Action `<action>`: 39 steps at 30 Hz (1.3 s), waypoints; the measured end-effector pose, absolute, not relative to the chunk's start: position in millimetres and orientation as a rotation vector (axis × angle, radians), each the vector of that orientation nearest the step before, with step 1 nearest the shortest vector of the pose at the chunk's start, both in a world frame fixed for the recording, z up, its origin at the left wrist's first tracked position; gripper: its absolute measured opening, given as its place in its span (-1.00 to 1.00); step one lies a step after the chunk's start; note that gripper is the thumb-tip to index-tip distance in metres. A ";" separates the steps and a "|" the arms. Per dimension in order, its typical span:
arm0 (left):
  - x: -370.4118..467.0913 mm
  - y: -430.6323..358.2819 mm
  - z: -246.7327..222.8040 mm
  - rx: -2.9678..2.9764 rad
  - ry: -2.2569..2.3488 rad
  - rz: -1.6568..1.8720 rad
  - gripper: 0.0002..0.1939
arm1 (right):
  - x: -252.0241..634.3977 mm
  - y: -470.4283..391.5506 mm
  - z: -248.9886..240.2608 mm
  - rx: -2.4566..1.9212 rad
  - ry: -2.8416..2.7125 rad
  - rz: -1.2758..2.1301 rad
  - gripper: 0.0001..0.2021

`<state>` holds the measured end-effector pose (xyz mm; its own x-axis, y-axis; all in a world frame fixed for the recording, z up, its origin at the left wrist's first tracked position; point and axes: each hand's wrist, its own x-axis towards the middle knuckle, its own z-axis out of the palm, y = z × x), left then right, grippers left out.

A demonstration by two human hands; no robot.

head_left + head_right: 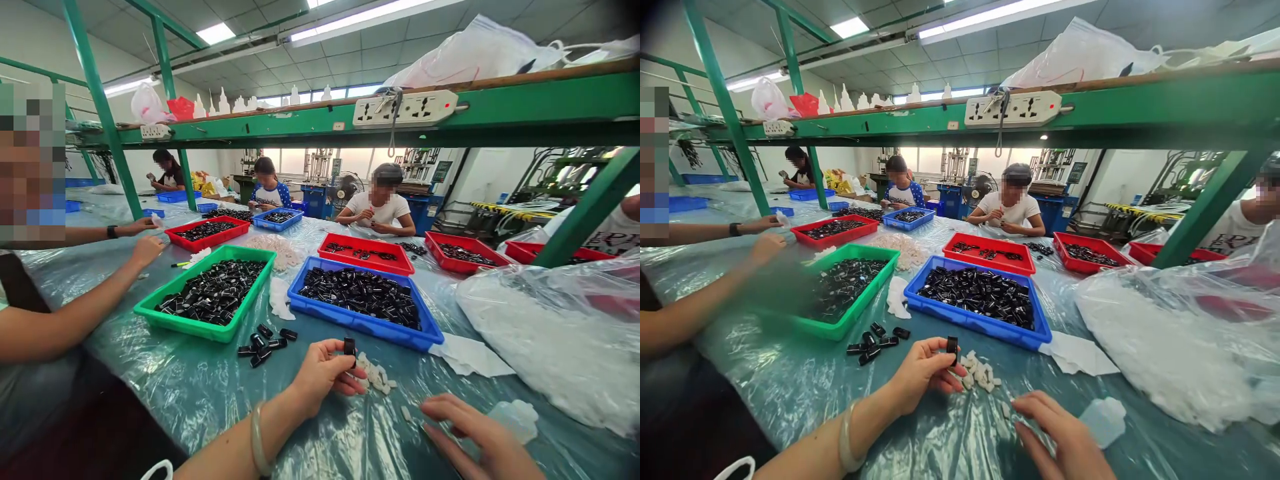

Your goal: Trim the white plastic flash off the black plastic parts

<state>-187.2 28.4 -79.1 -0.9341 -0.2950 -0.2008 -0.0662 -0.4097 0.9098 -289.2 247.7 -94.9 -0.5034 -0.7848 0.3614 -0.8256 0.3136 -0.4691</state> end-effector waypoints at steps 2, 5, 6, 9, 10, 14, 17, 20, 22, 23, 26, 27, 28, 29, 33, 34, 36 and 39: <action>-187.2 29.5 -81.0 0.514 -1.626 -2.510 -0.50 | -283.7 225.6 -94.2 1.551 -2.714 0.744 -0.76; -187.1 31.6 -83.3 0.518 -1.621 -2.564 -0.56 | -281.2 206.2 -100.2 1.357 -2.888 0.451 -0.77; -187.0 32.2 -83.9 0.519 -1.616 -2.582 -0.58 | -281.2 203.7 -103.1 1.327 -2.902 0.415 -0.77; -186.4 34.0 -85.2 0.524 -1.590 -2.643 -0.62 | -282.1 204.2 -111.1 1.340 -2.903 0.428 -0.71; -186.3 34.7 -85.5 0.531 -1.578 -2.662 -0.62 | -282.4 206.1 -113.2 1.352 -2.899 0.440 -0.69; -187.1 39.0 -85.9 0.554 -1.551 -2.730 -0.59 | -281.6 218.3 -118.1 1.402 -2.830 0.569 -0.69; -188.1 43.2 -86.8 0.552 -1.547 -2.770 -0.57 | -277.0 228.8 -116.4 1.432 -2.676 0.856 -0.72; -187.5 48.1 -89.8 0.562 -1.573 -2.795 -0.57 | -270.4 236.2 -110.2 1.402 -2.627 1.132 -0.73; -185.7 52.0 -92.2 0.552 -1.641 -2.787 -0.57 | -267.3 238.7 -106.5 1.320 -2.678 1.338 -0.72; -184.6 54.0 -93.0 0.538 -1.683 -2.775 -0.57 | -266.5 239.2 -105.3 1.273 -2.710 1.455 -0.72; -180.6 60.3 -93.4 0.496 -1.793 -2.734 -0.56 | -266.5 239.3 -103.6 1.157 -2.703 1.753 -0.71; -179.3 62.3 -92.8 0.483 -1.825 -2.720 -0.56 | -266.9 239.3 -102.9 1.148 -2.665 1.806 -0.72; -178.2 64.1 -92.2 0.474 -1.858 -2.703 -0.57 | -267.1 239.5 -101.8 1.153 -2.624 1.840 -0.75; -177.2 65.6 -91.8 0.465 -1.888 -2.683 -0.58 | -266.8 239.9 -100.3 1.163 -2.578 1.869 -0.78; -174.3 69.9 -94.2 0.372 -1.949 -2.594 -0.65 | -260.2 242.9 -92.5 1.218 -2.481 1.999 -0.85; -173.6 70.5 -95.6 0.341 -1.963 -2.580 -0.66 | -257.5 243.6 -90.9 1.201 -2.455 2.038 -0.85; -172.5 71.3 -98.2 0.275 -2.009 -2.542 -0.68 | -252.3 244.4 -88.6 1.157 -2.381 2.109 -0.87; -171.5 71.7 -98.3 0.109 -2.090 -2.440 -0.75 | -247.6 244.7 -85.5 1.231 -2.304 2.089 -0.90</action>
